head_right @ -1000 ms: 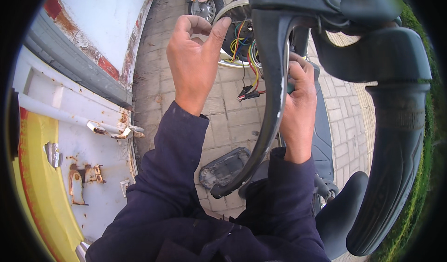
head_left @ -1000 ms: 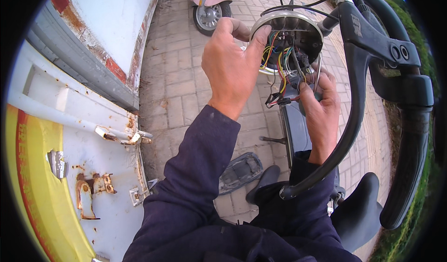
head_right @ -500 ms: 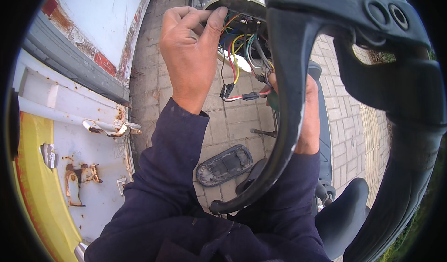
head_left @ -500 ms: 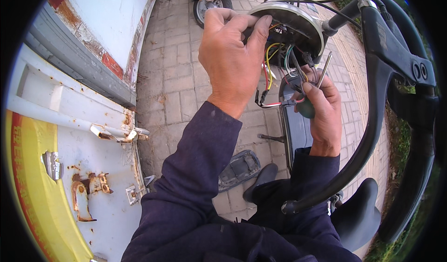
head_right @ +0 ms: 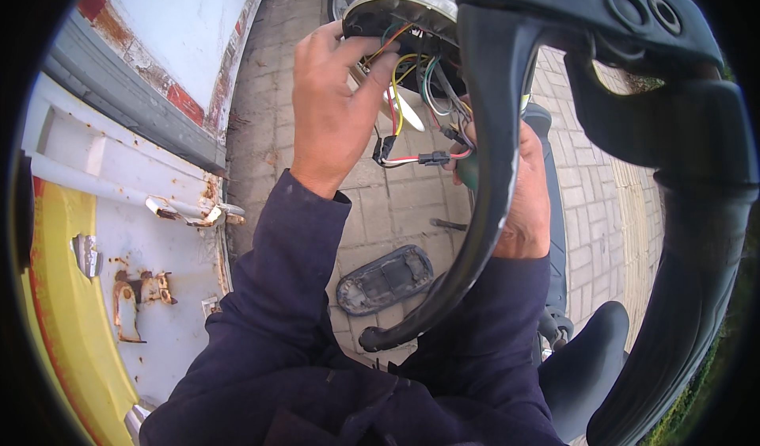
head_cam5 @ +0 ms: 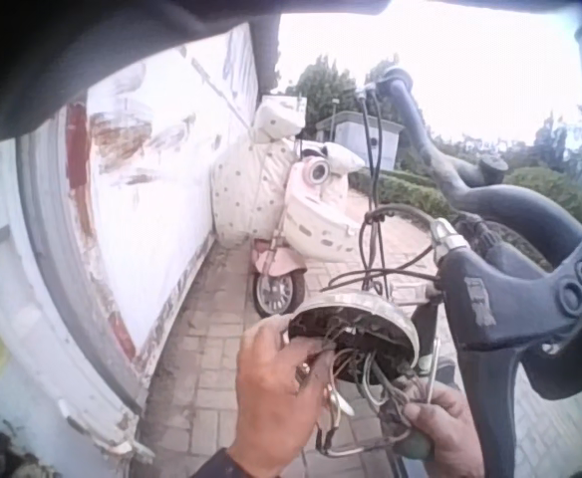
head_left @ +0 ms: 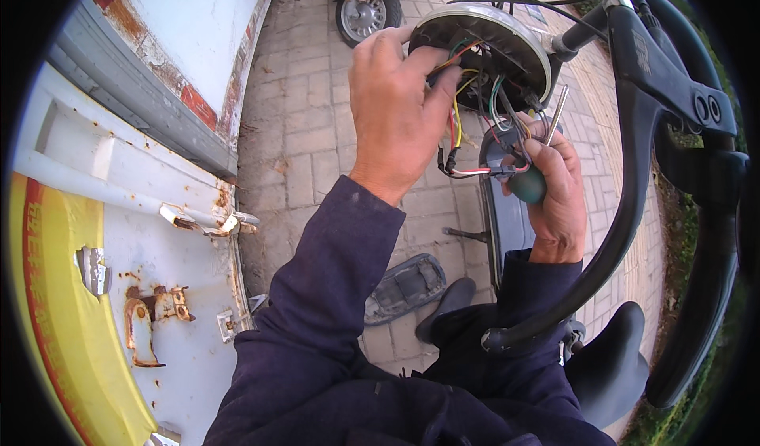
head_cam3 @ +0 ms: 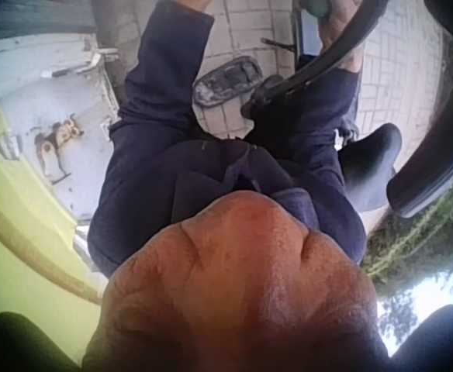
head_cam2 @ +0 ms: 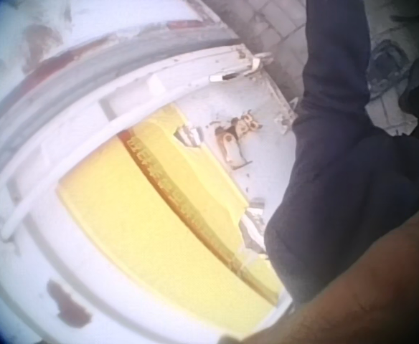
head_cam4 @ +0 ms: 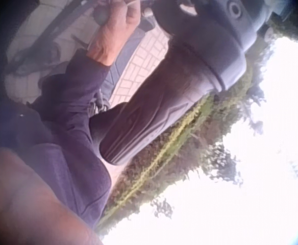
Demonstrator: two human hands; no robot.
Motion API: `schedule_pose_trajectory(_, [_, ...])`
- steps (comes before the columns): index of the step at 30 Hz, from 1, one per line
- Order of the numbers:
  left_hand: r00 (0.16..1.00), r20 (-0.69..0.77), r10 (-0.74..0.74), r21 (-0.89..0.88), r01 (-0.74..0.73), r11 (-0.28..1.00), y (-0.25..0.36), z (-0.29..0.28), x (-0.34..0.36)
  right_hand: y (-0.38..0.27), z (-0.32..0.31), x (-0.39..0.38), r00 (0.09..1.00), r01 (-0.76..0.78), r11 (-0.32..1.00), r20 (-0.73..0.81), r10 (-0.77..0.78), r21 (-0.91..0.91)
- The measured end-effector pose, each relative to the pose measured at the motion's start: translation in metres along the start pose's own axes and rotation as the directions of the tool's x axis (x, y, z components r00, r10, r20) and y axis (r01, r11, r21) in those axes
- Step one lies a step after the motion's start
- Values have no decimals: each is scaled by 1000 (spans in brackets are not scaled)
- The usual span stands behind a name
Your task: The person works on the exposed wiring inside the front headlight assembly of a scooter. Using a screwdriver, they strip and twist wire ends, connect them, and tuck the bundle into the housing. The person also reaches under the seat to access additional wiring and continues adjusting connections in the headlight area.
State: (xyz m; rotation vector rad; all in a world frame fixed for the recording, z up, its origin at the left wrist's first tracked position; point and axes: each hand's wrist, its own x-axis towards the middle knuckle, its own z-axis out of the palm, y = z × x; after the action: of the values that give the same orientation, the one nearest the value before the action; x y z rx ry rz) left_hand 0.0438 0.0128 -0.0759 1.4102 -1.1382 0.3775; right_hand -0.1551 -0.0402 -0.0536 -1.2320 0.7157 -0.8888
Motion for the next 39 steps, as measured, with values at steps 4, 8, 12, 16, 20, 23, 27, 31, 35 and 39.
schedule_pose_trajectory(4, [999, -34, -39, -107, 35, 994, 1, -4, 2, 0, -1, 0, 998, -27, 997, 54, 24, 70])
schedule_pose_trajectory(8, [999, 31, -32, -182, 38, 983, -2, -14, 6, 7, -3, -1, 997, -33, 975, 71, 18, 220])
schedule_pose_trajectory(12, [993, 86, -83, -255, 103, 961, -3, -19, 7, 16, -7, 2, 994, -3, 967, 106, -25, 254])
schedule_pose_trajectory(16, [992, 90, -91, -239, 110, 965, 1, -17, 6, 20, -13, 9, 984, -23, 962, 176, -26, 273])
schedule_pose_trajectory(20, [981, -193, 25, 16, -22, 1000, 18, -20, 5, 21, -13, 14, 978, -73, 940, 210, 2, 332])
schedule_pose_trajectory(23, [987, -158, 7, -78, -19, 997, 32, -32, 2, 20, -13, 15, 977, -60, 947, 214, -9, 314])
schedule_pose_trajectory(27, [918, 328, -222, -406, 349, 844, 45, -36, -3, 18, -12, 17, 969, -47, 950, 246, -32, 308])
schedule_pose_trajectory(31, [838, 476, -266, -321, 447, 835, 46, -34, -4, 18, -11, 18, 975, -51, 955, 222, -16, 292])
schedule_pose_trajectory(35, [715, 601, -356, -372, 645, 668, 42, -37, -2, 16, -10, 17, 974, -75, 958, 225, 11, 278])
schedule_pose_trajectory(39, [722, 594, -356, -503, 678, 536, 38, -35, 0, 15, -6, 16, 986, -71, 972, 162, 34, 225])
